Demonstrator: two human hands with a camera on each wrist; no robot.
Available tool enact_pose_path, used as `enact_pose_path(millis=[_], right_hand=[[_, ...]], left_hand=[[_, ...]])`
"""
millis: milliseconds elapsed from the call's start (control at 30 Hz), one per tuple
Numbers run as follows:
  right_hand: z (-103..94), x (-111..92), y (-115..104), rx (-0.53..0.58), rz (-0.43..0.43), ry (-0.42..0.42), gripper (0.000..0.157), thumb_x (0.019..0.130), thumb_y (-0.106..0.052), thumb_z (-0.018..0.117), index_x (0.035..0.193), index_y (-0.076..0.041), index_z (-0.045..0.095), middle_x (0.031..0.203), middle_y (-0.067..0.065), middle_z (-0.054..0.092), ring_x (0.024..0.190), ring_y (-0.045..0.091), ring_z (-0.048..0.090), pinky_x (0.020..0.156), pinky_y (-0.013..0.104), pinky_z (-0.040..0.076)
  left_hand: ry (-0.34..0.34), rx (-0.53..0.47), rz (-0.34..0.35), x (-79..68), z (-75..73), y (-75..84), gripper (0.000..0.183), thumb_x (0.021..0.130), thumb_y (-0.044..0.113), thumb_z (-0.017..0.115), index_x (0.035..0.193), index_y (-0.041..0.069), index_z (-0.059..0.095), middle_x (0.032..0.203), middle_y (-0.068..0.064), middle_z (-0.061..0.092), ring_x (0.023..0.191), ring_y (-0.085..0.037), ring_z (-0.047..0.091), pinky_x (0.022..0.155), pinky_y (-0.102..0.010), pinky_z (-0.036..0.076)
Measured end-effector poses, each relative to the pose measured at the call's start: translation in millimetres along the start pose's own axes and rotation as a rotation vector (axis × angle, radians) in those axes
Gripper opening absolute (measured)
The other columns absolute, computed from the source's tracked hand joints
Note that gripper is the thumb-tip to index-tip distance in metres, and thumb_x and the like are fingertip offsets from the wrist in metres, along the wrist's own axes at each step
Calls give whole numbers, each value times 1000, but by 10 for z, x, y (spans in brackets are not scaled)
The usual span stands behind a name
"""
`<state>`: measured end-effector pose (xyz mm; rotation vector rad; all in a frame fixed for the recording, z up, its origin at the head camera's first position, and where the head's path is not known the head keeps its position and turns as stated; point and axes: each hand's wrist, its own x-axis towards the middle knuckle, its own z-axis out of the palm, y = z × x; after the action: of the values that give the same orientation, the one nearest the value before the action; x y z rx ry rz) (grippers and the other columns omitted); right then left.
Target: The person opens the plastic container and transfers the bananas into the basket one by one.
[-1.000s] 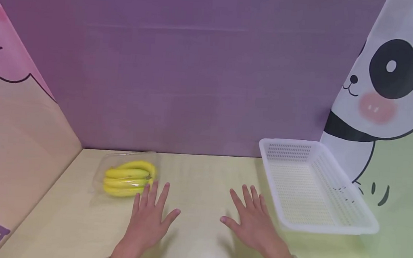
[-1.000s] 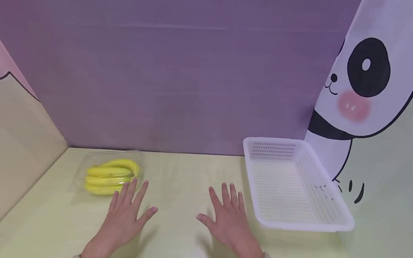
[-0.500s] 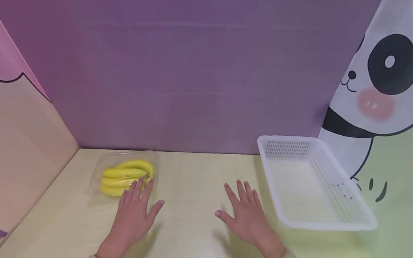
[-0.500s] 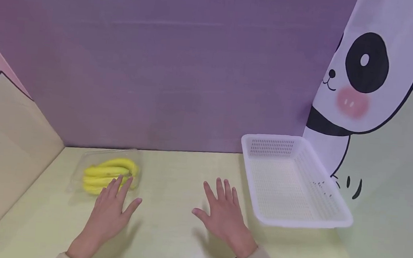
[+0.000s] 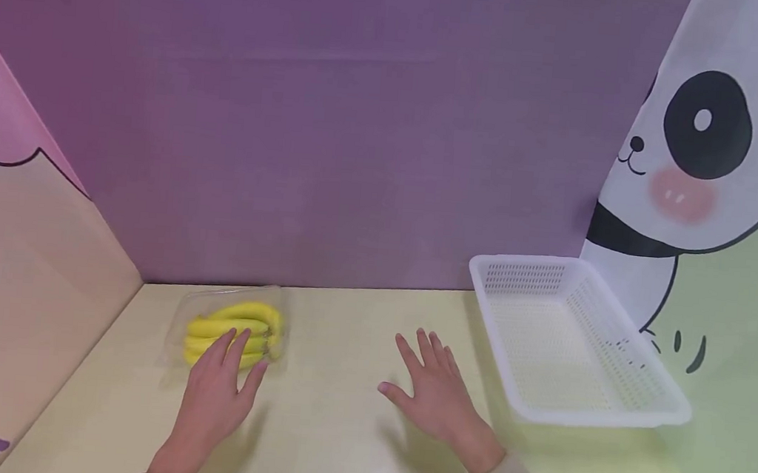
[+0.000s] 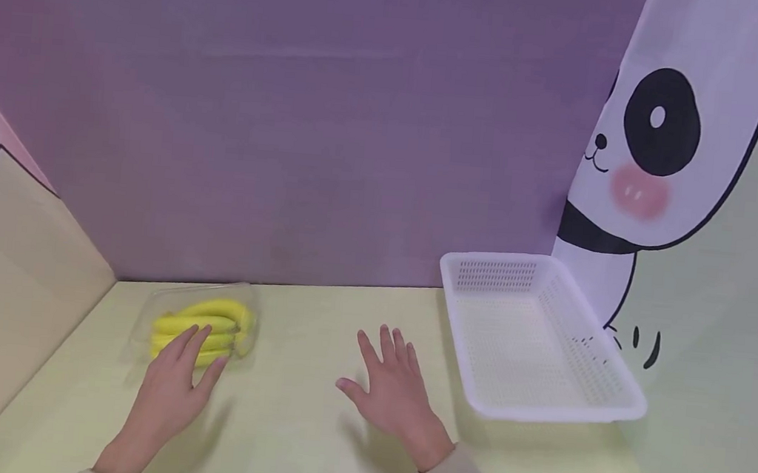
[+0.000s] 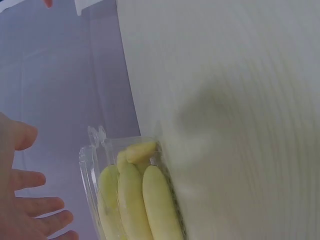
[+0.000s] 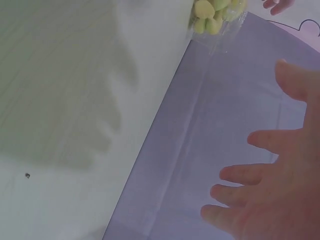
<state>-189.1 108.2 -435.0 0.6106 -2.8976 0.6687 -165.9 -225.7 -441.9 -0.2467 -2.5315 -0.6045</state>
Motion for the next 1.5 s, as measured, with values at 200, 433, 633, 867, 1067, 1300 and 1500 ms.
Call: enact_pose_path(millis=[200, 433, 633, 867, 1067, 1300, 1500], right_hand=[[59, 38, -70, 28, -16, 20, 73, 100, -56, 54, 157, -12, 40, 160, 26, 31, 151, 44, 21, 122, 55, 16], [56, 146, -148, 28, -42, 29, 73, 101, -58, 51, 156, -12, 41, 159, 26, 33, 150, 43, 24, 121, 53, 20], [48, 231, -211, 40, -54, 24, 73, 101, -57, 52, 157, -13, 39, 160, 23, 34, 150, 41, 25, 120, 52, 24], [55, 336, -268, 73, -77, 38, 71, 100, -55, 53, 156, -12, 41, 160, 22, 35, 149, 39, 29, 117, 54, 29], [70, 398, -317, 121, -71, 38, 69, 100, -53, 55, 155, -13, 42, 159, 20, 35, 148, 38, 31, 114, 57, 33], [81, 484, -412, 174, -81, 27, 68, 100, -52, 56, 155, -14, 42, 160, 17, 35, 149, 35, 31, 113, 58, 34], [133, 555, -462, 174, -110, 22, 67, 100, -52, 56, 154, -14, 43, 159, 15, 37, 148, 34, 33, 112, 57, 35]], left_hand=[[11, -3, -3, -49, -35, -65, 54, 97, 21, 67, 140, -8, 51, 140, -36, 48, 127, -55, 44, 98, -69, 36], [55, -19, -14, 7, -88, -149, 52, 97, 17, 67, 139, -10, 50, 139, -36, 47, 128, -54, 44, 98, -68, 35], [74, -43, -44, 54, -155, -215, 51, 98, 17, 65, 138, -11, 50, 139, -37, 47, 128, -56, 42, 98, -69, 33], [100, -36, -31, 121, -173, -317, 50, 96, 15, 66, 135, -13, 52, 136, -39, 48, 124, -57, 45, 95, -70, 36], [66, -33, -60, 160, -200, -368, 50, 98, 17, 65, 136, -13, 51, 137, -39, 48, 123, -58, 45, 96, -70, 35], [29, -32, -104, 244, -280, -463, 51, 101, 20, 59, 138, -13, 48, 139, -38, 46, 124, -58, 42, 97, -70, 33], [-1, -38, -174, 276, -326, -511, 53, 104, 27, 54, 140, -11, 47, 141, -37, 44, 126, -59, 40, 98, -70, 32]])
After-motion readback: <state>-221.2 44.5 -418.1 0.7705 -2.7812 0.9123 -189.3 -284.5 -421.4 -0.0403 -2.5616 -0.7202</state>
